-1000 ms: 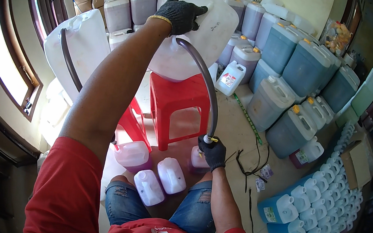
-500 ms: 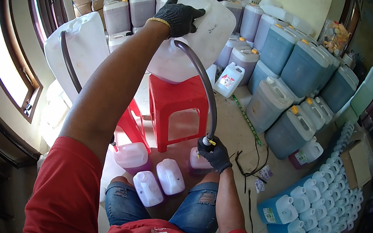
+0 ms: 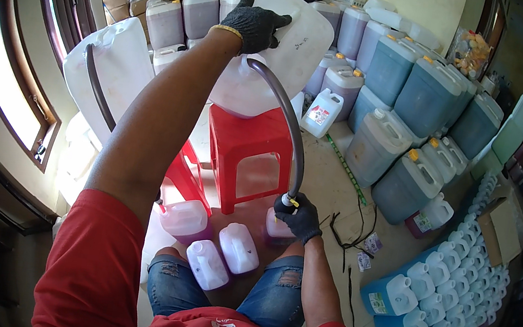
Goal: Filling small plastic jerry cans with liquid from a larger container using a manual siphon pump.
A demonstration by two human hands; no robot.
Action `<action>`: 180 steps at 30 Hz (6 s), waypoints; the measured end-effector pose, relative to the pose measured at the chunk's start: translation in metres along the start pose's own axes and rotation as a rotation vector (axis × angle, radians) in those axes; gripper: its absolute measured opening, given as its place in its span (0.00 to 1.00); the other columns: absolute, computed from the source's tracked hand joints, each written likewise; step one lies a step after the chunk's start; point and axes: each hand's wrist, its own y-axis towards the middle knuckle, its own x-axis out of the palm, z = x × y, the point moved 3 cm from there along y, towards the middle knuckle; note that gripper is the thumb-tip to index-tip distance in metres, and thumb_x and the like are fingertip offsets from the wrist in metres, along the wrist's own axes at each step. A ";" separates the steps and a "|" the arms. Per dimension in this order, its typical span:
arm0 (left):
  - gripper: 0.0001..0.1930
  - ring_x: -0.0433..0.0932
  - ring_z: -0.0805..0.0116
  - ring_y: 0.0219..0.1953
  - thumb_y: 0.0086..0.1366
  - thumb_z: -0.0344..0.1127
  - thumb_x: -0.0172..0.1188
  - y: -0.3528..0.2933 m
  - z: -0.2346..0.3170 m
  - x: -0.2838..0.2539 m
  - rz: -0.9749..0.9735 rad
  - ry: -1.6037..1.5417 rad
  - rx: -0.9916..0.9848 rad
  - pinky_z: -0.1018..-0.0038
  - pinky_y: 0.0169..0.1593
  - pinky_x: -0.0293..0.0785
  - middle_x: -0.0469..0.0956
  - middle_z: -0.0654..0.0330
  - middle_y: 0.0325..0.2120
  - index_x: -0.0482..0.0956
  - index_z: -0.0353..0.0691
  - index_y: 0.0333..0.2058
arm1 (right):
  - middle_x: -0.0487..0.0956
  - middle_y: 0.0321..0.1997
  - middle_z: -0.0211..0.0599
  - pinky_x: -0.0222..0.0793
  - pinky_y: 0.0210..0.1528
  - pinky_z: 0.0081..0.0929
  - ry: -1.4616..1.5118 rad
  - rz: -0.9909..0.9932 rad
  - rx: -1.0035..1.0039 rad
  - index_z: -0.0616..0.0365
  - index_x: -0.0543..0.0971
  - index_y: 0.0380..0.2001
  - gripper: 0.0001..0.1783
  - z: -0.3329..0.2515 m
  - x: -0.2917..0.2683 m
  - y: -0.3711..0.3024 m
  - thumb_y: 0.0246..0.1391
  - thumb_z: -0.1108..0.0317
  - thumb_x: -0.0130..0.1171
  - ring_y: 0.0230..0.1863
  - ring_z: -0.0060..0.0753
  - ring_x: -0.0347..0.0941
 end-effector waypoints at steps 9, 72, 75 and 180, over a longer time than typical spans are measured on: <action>0.29 0.82 0.55 0.55 0.64 0.45 0.67 0.004 0.006 -0.005 -0.069 0.011 -0.039 0.50 0.74 0.47 0.85 0.55 0.48 0.77 0.59 0.65 | 0.86 0.29 0.38 0.78 0.37 0.32 0.140 0.148 0.143 0.58 0.84 0.37 0.17 0.034 0.022 0.010 0.52 0.58 0.77 0.30 0.30 0.83; 0.30 0.81 0.58 0.57 0.63 0.47 0.68 -0.004 -0.012 -0.001 -0.035 0.027 -0.067 0.51 0.73 0.48 0.85 0.56 0.51 0.77 0.60 0.65 | 0.85 0.46 0.49 0.78 0.52 0.43 0.042 0.251 0.125 0.57 0.79 0.49 0.32 0.026 0.025 0.000 0.39 0.61 0.80 0.50 0.52 0.83; 0.30 0.81 0.58 0.57 0.63 0.47 0.67 -0.005 -0.012 -0.001 -0.048 0.020 -0.069 0.51 0.73 0.48 0.85 0.56 0.52 0.77 0.60 0.65 | 0.85 0.46 0.50 0.78 0.52 0.43 -0.028 0.265 0.120 0.58 0.79 0.49 0.33 0.020 0.024 -0.001 0.38 0.61 0.80 0.49 0.50 0.83; 0.32 0.85 0.58 0.47 0.61 0.42 0.70 0.000 -0.024 0.012 0.098 -0.015 0.035 0.57 0.68 0.58 0.88 0.55 0.42 0.76 0.55 0.65 | 0.86 0.40 0.44 0.79 0.48 0.35 0.042 0.289 0.027 0.62 0.83 0.46 0.25 0.002 0.020 -0.005 0.46 0.64 0.78 0.42 0.39 0.85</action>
